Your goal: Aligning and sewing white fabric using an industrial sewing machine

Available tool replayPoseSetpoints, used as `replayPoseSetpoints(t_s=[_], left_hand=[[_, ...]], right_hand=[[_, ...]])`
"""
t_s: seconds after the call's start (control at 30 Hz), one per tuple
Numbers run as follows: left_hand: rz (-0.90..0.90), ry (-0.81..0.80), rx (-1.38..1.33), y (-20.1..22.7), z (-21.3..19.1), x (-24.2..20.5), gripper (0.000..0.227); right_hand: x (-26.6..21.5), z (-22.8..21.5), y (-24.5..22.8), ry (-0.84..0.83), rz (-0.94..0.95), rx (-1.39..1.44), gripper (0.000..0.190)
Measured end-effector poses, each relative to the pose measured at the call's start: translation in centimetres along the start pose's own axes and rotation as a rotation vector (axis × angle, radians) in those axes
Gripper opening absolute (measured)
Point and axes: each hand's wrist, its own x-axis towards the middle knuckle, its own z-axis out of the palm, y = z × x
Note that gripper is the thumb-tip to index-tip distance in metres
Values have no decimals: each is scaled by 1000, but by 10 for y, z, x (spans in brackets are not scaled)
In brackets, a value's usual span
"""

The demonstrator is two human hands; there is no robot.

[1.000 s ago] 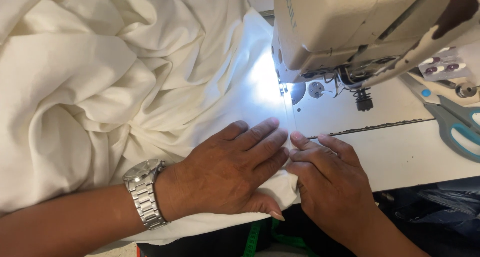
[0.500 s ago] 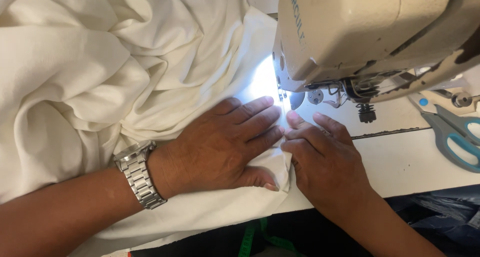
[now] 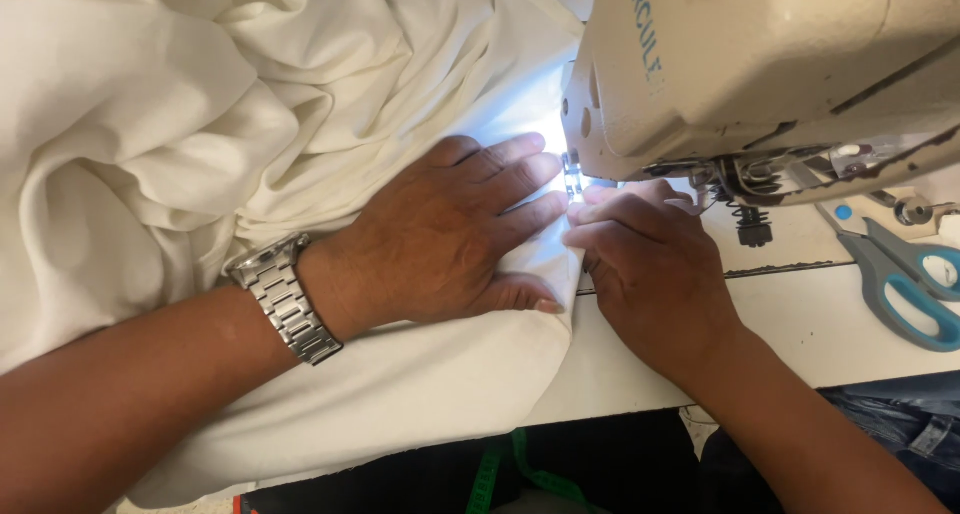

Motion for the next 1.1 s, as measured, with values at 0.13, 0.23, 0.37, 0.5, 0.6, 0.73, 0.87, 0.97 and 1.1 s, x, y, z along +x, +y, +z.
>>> replayPoseSetpoints(t_s=[0.13,0.23,0.37,0.5,0.6,0.73,0.87,0.97,1.1], left_hand=[[-14,-27,27,-5,4,0,73],[1,14,57,-8,5,1,71],[52,-9,132,-7,12,-4,72],[-168,-35,287,55,-5,-22,17],[-321,128,257,152,-24,-45,23],[-567,242,351,192,21,-57,32],[-655,504,604,176,59,-45,21],[-674,543,647,173,61,-46,11],[-742,469,459,175,59,-54,11]], right_hand=[[-2,5,8,-45,55,-19,23],[0,6,12,-65,70,-27,22],[-2,1,14,-110,-68,-113,22],[2,-7,-1,-44,-326,42,22],[-10,-16,-18,-95,-420,65,23],[-22,-13,-33,-73,-504,164,12],[-21,-11,-20,-87,-252,428,3],[-17,-10,-18,-114,-215,521,6],[-12,-7,-11,-210,-137,441,7]])
